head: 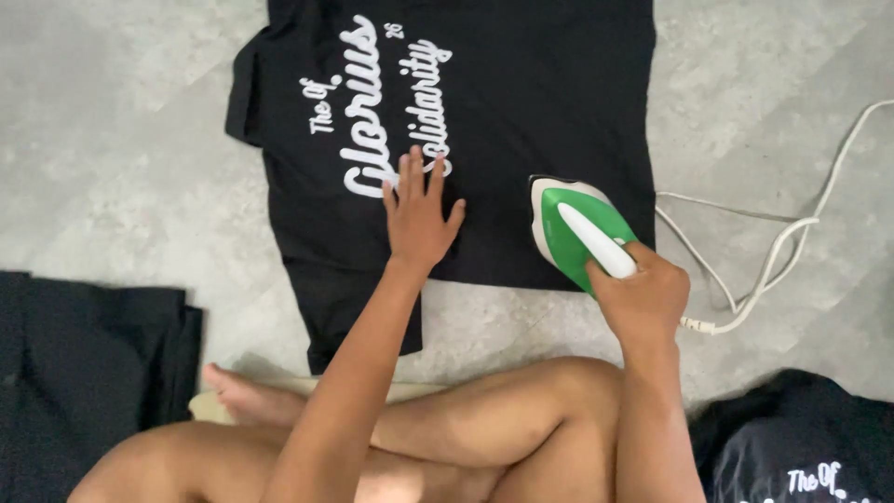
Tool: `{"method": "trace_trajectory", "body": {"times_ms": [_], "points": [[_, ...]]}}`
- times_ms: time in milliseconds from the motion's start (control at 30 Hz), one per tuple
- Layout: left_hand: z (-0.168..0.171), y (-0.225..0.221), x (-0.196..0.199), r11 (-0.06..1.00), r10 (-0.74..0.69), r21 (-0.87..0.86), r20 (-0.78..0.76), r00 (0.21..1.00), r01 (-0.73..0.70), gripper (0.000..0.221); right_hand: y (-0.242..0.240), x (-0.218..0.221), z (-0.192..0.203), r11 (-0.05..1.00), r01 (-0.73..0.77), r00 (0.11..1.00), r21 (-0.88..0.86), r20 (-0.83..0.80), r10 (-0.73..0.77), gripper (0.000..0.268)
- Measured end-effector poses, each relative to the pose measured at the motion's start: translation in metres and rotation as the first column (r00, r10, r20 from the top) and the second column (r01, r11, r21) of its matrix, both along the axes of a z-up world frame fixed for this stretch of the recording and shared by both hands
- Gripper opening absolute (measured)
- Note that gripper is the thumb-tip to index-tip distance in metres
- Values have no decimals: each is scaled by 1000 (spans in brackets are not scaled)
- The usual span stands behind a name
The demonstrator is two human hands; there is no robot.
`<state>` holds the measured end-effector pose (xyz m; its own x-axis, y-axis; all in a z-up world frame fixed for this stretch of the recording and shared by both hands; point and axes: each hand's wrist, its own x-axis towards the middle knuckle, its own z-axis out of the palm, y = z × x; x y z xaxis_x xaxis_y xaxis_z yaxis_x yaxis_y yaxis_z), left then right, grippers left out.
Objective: The person is smoothing out black shirts on the floor and using an iron to remove wrinkles from the fabric.
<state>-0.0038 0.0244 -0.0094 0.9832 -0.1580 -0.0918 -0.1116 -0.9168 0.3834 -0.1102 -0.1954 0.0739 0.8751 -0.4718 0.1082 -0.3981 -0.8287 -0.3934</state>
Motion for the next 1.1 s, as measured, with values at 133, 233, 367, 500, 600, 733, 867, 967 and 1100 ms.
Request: {"method": "trace_trajectory", "body": {"times_ms": [133, 233, 367, 500, 600, 733, 867, 967, 1100], "points": [[-8, 83, -60, 927, 375, -38, 60, 925, -373, 71, 8, -5, -2, 997, -54, 997, -50, 45, 57, 25], [-26, 133, -91, 715, 695, 2, -115, 710, -699, 75, 15, -10, -9, 987, -139, 980, -84, 135, 150, 25], [-85, 168, -114, 632, 697, -62, -392, 601, -773, 76, 25, -19, -23, 958, -237, 945, -161, 192, 266, 23], [-152, 193, -124, 600, 669, -153, -443, 597, -785, 43, 36, -18, -22, 938, -278, 934, -208, 172, 315, 22], [-69, 176, -147, 494, 712, -210, -460, 531, -844, 24, 34, -14, -30, 936, -277, 938, -215, 150, 312, 25], [-9, 159, -158, 568, 675, -143, -482, 558, -811, 37, 33, -18, -30, 936, -263, 938, -236, 163, 305, 24], [-35, 162, -159, 574, 657, -200, -465, 593, -794, 26, 31, -16, -35, 939, -262, 939, -223, 166, 301, 26], [-50, 165, -163, 489, 695, -246, -469, 545, -837, 31, 30, -17, -38, 935, -274, 934, -225, 169, 314, 26], [51, 136, -181, 724, 666, 7, -263, 698, -689, 63, 29, -15, -37, 936, -285, 934, -205, 161, 320, 26]]}}
